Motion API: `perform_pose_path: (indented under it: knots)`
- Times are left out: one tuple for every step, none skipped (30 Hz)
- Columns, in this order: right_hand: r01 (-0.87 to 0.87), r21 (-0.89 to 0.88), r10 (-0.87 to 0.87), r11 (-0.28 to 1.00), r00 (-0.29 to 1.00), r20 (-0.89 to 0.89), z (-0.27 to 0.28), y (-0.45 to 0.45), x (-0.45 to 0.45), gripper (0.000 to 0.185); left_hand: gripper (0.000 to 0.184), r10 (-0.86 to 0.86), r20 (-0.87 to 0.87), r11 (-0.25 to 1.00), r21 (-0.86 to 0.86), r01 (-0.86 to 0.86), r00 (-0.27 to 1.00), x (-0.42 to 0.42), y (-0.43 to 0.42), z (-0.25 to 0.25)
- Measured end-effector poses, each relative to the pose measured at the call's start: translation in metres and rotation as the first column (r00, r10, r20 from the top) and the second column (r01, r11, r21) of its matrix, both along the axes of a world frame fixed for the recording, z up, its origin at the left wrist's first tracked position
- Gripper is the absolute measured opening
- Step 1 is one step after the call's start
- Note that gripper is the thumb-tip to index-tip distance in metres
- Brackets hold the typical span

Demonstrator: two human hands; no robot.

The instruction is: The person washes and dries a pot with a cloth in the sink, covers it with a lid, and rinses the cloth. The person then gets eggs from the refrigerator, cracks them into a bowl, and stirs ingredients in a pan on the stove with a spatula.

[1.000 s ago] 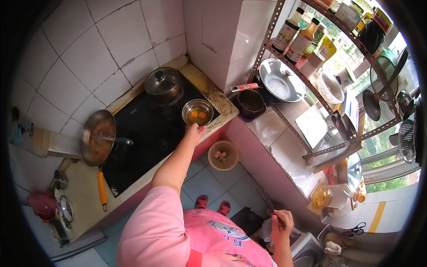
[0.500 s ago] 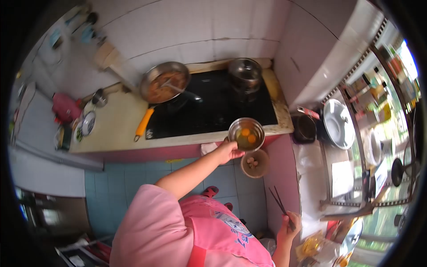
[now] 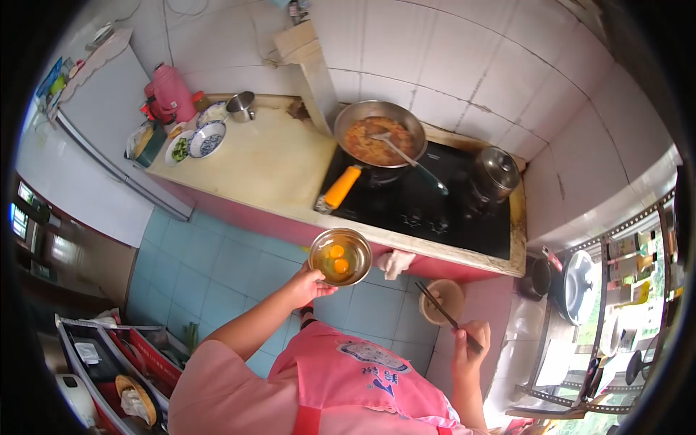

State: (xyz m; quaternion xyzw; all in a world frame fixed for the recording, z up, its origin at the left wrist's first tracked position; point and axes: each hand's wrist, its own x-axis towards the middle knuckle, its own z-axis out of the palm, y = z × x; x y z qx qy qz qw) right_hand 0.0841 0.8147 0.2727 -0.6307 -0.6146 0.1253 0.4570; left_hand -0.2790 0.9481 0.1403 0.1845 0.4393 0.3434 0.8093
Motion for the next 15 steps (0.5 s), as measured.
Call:
perform_pose_path:
  knots:
    - [-0.053,0.016,0.053,0.998,0.999,-0.008,0.002,0.014,-0.021,0.023,0.057,0.062,-0.031,0.998,-0.011,-0.062,0.998,-0.024,0.007,0.002]
    - [-0.1,0.03,0.101,0.995,0.995,-0.016,0.005,0.027,-0.044,0.02,0.056,0.094,-0.041,0.996,-0.002,-0.094,0.995,-0.049,0.016,-0.002]
    - [-0.098,0.034,0.098,0.995,0.995,-0.014,0.007,0.043,-0.069,0.02,0.056,0.092,-0.04,0.996,0.002,-0.092,0.995,-0.072,0.028,-0.005]
    - [-0.154,0.065,0.155,0.986,0.988,-0.019,0.01,0.059,-0.097,0.011,0.056,0.121,-0.049,0.993,0.019,-0.12,0.991,-0.096,0.041,-0.007]
    - [-0.205,0.091,0.208,0.974,0.978,-0.024,0.012,0.072,-0.12,0.005,0.057,0.147,-0.058,0.989,0.032,-0.145,0.987,-0.116,0.052,-0.009]
    - [-0.244,0.09,0.248,0.966,0.968,-0.042,0.009,0.086,-0.143,0.005,0.057,0.141,-0.058,0.99,0.031,-0.14,0.988,-0.137,0.068,-0.012]
    - [-0.241,0.087,0.245,0.967,0.968,-0.044,0.011,0.1,-0.166,0.005,0.055,0.15,-0.067,0.988,0.049,-0.147,0.986,-0.156,0.084,-0.013]
    - [-0.262,0.074,0.267,0.962,0.962,-0.061,0.012,0.113,-0.189,0.006,0.054,0.16,-0.074,0.986,0.068,-0.155,0.984,-0.174,0.1,-0.017]
    - [-0.282,0.059,0.286,0.958,0.955,-0.078,0.013,0.125,-0.21,0.006,0.054,0.156,-0.073,0.986,0.063,-0.152,0.985,-0.192,0.115,-0.027]
    - [-0.297,0.082,0.302,0.951,0.951,-0.06,0.014,0.138,-0.228,0.007,0.054,0.152,-0.053,0.986,0.08,-0.148,0.987,-0.209,0.132,-0.037]
    - [-0.291,0.081,0.297,0.953,0.953,-0.063,0.016,0.149,-0.243,0.007,0.055,0.148,-0.034,0.984,0.1,-0.144,0.988,-0.223,0.148,-0.039]
    - [-0.29,0.086,0.295,0.953,0.954,-0.058,0.017,0.158,-0.258,0.007,0.053,0.164,-0.008,0.979,0.128,-0.162,0.986,-0.233,0.16,-0.042]
    - [-0.291,0.095,0.297,0.952,0.954,-0.051,0.017,0.169,-0.272,0.006,0.053,0.163,-0.01,0.979,0.129,-0.16,0.987,-0.243,0.176,-0.044]
    - [-0.284,0.08,0.29,0.955,0.953,-0.085,0.014,0.177,-0.284,0.007,0.053,0.168,0.018,0.978,0.121,-0.169,0.986,-0.251,0.19,-0.05]
    - [-0.289,0.076,0.295,0.954,0.952,-0.086,0.016,0.182,-0.295,0.007,0.054,0.179,0.045,0.977,0.112,-0.183,0.983,-0.259,0.201,-0.061]
